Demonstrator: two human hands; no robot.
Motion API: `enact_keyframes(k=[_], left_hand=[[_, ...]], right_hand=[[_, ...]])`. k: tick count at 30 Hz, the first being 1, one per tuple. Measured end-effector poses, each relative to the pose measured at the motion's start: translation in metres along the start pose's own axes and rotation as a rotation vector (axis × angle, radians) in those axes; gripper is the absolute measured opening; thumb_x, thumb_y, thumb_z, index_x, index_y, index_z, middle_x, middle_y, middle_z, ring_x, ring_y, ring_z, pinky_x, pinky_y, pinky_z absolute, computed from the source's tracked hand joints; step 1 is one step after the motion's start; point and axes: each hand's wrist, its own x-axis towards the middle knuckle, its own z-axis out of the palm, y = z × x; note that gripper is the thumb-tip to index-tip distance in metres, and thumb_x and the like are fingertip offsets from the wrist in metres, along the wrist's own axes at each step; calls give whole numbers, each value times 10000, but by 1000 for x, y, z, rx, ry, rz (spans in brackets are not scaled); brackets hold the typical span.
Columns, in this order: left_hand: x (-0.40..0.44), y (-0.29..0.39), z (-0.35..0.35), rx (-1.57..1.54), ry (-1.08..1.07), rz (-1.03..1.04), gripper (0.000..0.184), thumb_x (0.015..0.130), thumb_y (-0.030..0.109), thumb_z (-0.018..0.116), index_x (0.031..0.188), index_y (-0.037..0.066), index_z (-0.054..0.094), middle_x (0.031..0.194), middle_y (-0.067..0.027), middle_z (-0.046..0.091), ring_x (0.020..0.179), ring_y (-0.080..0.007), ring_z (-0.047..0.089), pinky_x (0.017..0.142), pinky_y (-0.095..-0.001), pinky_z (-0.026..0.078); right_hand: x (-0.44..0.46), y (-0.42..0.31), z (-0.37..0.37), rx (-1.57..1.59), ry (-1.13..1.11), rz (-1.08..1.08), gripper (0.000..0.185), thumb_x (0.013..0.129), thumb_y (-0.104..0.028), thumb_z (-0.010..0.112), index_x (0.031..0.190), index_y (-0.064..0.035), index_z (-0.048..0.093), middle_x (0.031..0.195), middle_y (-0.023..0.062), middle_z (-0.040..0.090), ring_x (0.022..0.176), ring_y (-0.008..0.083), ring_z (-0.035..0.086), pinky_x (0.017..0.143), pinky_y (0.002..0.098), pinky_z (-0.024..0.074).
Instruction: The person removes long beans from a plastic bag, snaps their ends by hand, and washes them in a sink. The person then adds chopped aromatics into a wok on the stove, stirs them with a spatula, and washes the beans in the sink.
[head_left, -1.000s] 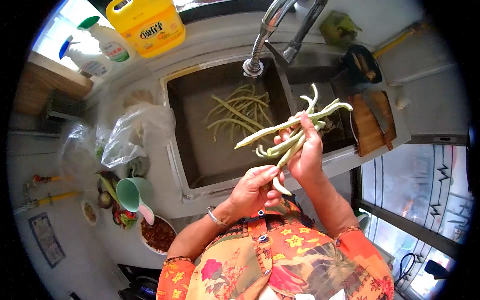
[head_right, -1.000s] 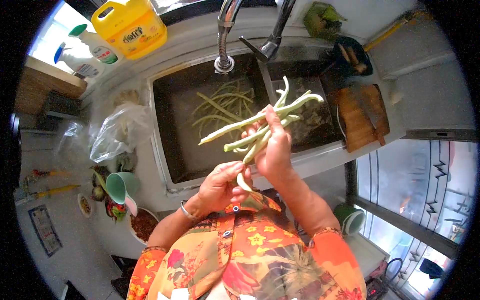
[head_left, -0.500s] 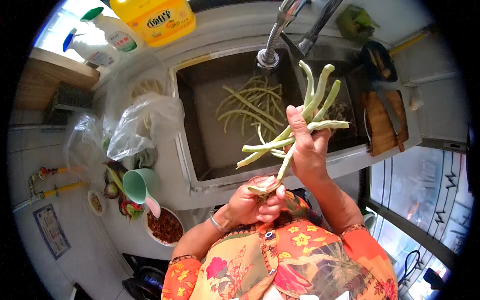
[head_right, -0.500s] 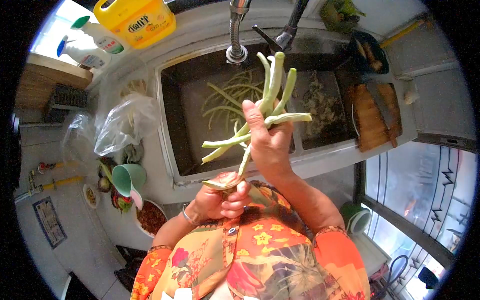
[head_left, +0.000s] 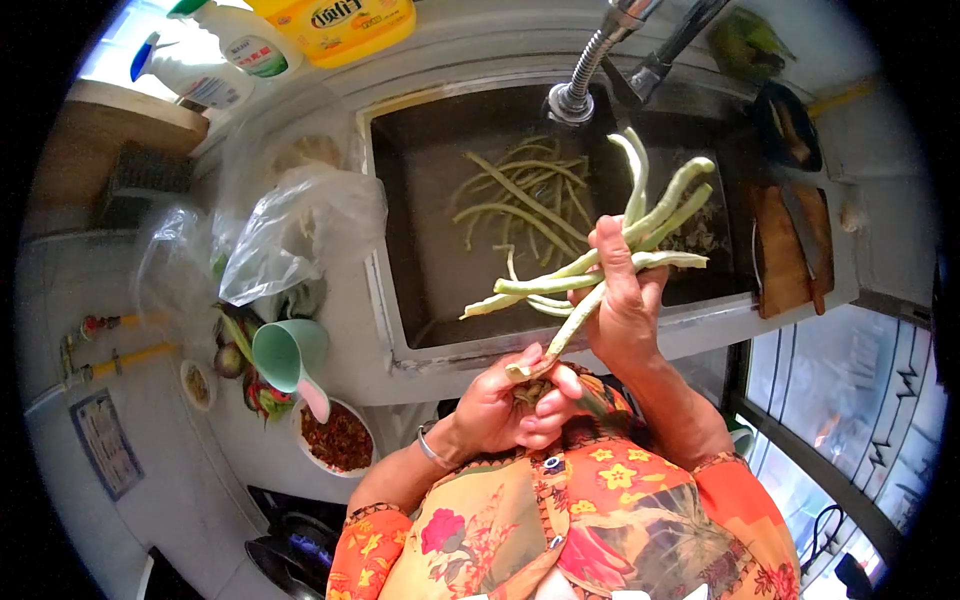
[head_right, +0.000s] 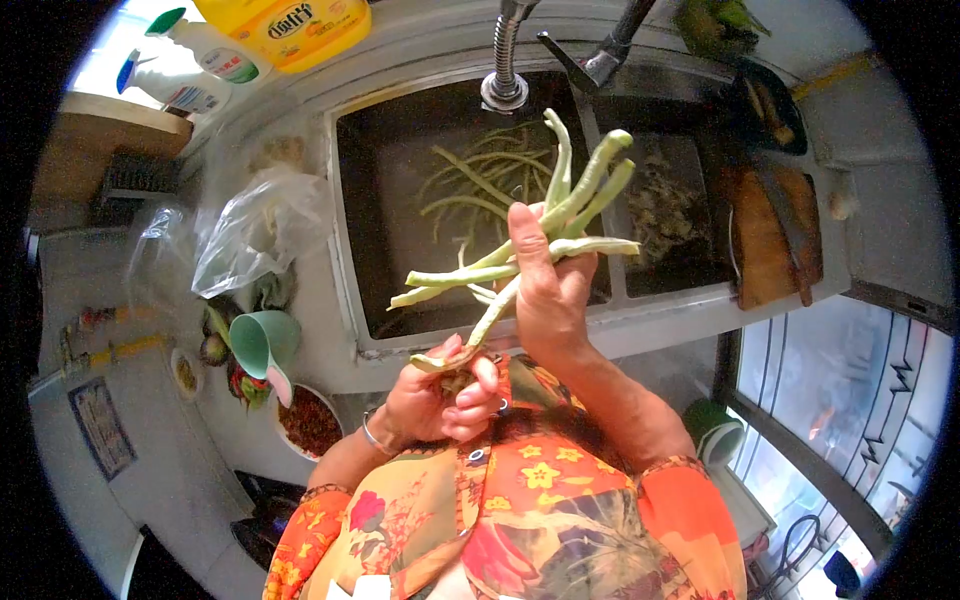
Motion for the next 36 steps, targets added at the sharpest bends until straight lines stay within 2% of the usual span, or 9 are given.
enact_keyframes(k=[4, 9, 13, 16, 23, 27, 30, 33, 36], left_hand=[[-4, 4, -1, -16, -13, -4, 430, 930, 354, 335, 967, -25, 534, 648, -12, 364, 498, -81, 309, 376, -191, 240], [-7, 4, -5, 149, 77, 104, 262, 793, 199, 582, 898, -35, 531, 660, -42, 449, 452, -69, 338, 352, -201, 254], [-8, 8, -4, 222, 8, 137, 203, 795, 119, 600, 936, -16, 545, 600, 4, 437, 442, -44, 287, 380, -206, 225], [-11, 14, 5, 358, 112, 134, 203, 781, 103, 608, 933, -15, 543, 625, -20, 484, 441, -50, 297, 384, -206, 229], [-11, 18, -7, 144, 64, 34, 205, 809, 117, 550, 961, -20, 530, 664, -67, 545, 429, -40, 304, 377, -195, 222], [-9, 17, -4, 219, 138, 68, 197, 822, 123, 521, 959, -18, 536, 661, -64, 547, 414, -32, 288, 368, -187, 211], [-7, 19, -2, 233, 174, 59, 216, 869, 187, 495, 932, -13, 548, 607, -17, 489, 403, -30, 261, 356, -187, 193], [-8, 21, 3, 274, 223, 80, 383, 935, 335, 394, 880, -5, 561, 542, 57, 297, 408, -27, 219, 338, -196, 165], [-8, 20, -2, 149, 199, 69, 376, 932, 323, 395, 902, -18, 552, 544, 49, 280, 430, -56, 244, 342, -220, 180]], right_hand=[[2, 7, -12, 22, -105, 23, 263, 816, -311, 626, 924, -117, 485, 814, 9, 531, 568, 61, 510, 423, 214, 437], [-6, 2, 2, 55, -152, -91, 251, 866, -345, 546, 868, -119, 436, 754, -17, 414, 573, 65, 431, 432, 192, 354], [-5, 5, 3, 47, -123, -99, 238, 868, -334, 545, 879, -122, 440, 786, -14, 425, 577, 64, 443, 440, 188, 370], [2, 11, -3, -49, -51, -150, 224, 868, -319, 547, 876, -123, 441, 797, -13, 426, 575, 63, 454, 447, 184, 385], [9, 17, -10, -254, -47, -215, 196, 846, -249, 589, 889, -94, 478, 748, -16, 501, 530, 74, 499, 417, 204, 407], [8, 17, -7, -296, -72, -229, 197, 852, -247, 579, 886, -83, 474, 739, -6, 498, 518, 79, 502, 399, 216, 411], [9, 20, -7, -304, -100, -278, 196, 861, -244, 565, 893, -80, 462, 759, 4, 496, 534, 83, 508, 398, 224, 420], [9, 20, -7, -260, -144, -301, 194, 871, -240, 550, 907, -79, 448, 782, 8, 484, 545, 84, 505, 405, 222, 417], [8, 20, -7, -275, -152, -313, 194, 877, -242, 541, 915, -82, 438, 792, 6, 468, 548, 80, 491, 413, 212, 407]])
